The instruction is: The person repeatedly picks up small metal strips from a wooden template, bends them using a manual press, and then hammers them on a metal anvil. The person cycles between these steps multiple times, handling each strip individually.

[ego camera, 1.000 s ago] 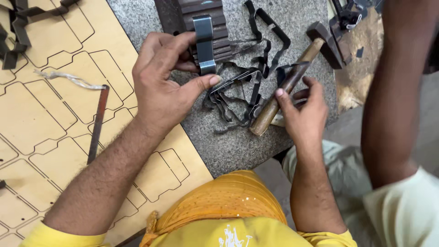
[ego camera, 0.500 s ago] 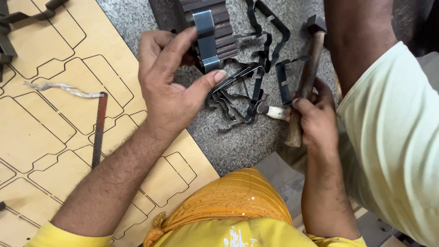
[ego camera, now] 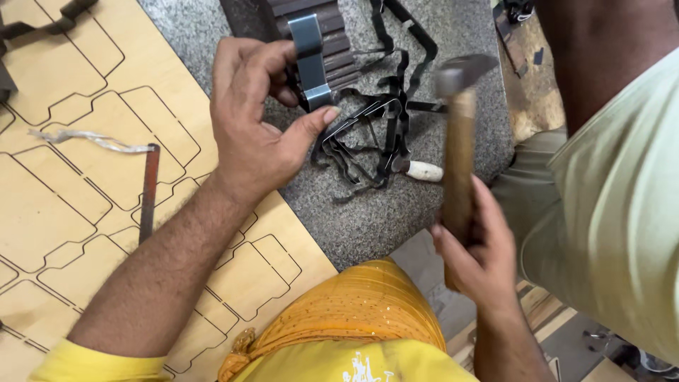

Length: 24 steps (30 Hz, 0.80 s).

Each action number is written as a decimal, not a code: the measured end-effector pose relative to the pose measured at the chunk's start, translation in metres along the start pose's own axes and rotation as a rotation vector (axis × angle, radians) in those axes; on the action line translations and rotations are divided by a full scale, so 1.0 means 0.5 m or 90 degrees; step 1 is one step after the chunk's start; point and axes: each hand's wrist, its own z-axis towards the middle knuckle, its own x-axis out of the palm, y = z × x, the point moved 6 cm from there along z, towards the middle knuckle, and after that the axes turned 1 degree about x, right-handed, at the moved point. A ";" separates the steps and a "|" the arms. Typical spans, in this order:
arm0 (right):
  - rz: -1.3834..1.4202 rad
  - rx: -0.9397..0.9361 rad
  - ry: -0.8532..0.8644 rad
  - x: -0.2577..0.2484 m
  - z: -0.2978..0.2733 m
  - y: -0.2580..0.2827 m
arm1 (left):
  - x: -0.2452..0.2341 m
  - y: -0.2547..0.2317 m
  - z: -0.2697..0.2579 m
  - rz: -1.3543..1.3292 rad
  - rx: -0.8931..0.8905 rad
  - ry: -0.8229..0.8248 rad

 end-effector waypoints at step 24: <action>-0.126 -0.303 0.102 0.119 -0.101 0.126 | 0.010 0.013 -0.009 0.042 0.047 0.029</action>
